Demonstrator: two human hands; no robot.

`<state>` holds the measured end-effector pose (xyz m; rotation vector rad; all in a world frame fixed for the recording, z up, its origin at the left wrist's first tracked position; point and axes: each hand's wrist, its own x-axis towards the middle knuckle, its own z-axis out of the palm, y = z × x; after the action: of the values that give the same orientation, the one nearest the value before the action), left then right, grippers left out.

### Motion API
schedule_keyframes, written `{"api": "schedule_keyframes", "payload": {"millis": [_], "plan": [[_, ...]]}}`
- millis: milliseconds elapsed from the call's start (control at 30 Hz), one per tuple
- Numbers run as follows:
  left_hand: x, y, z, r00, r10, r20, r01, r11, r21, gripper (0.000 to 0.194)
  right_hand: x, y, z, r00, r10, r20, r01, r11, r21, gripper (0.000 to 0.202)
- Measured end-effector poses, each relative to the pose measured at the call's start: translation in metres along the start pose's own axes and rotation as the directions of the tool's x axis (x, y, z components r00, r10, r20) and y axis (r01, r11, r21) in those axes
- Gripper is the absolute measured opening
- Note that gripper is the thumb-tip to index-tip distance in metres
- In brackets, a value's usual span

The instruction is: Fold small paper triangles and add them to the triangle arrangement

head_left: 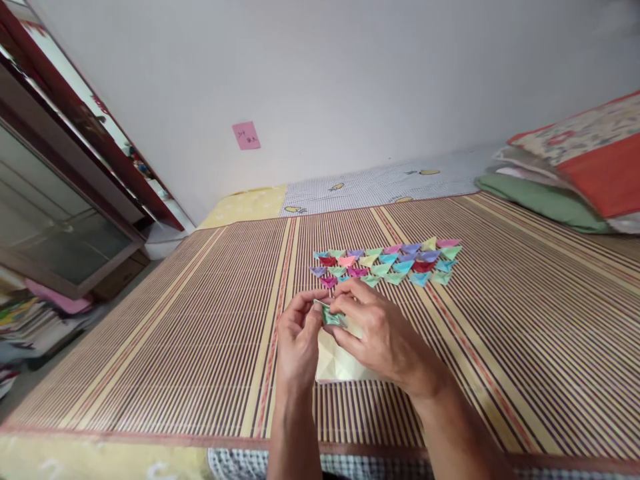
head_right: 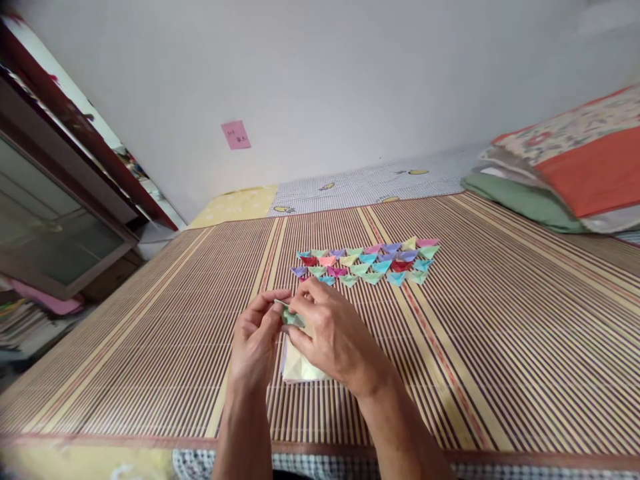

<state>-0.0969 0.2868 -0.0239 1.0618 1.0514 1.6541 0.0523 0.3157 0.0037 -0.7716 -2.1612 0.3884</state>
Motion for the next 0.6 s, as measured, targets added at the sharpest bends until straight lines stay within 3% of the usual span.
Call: {"api": "schedule_keyframes", "payload": {"millis": [600], "plan": [[0.0026, 0.0028, 0.0045, 0.999, 0.007, -0.037, -0.009, 0.999, -0.052, 0.023, 0.0023, -0.0002, 0.0083, 0.993, -0.045, -0.113, 0.042, 0.999, -0.032, 0.019]]}}
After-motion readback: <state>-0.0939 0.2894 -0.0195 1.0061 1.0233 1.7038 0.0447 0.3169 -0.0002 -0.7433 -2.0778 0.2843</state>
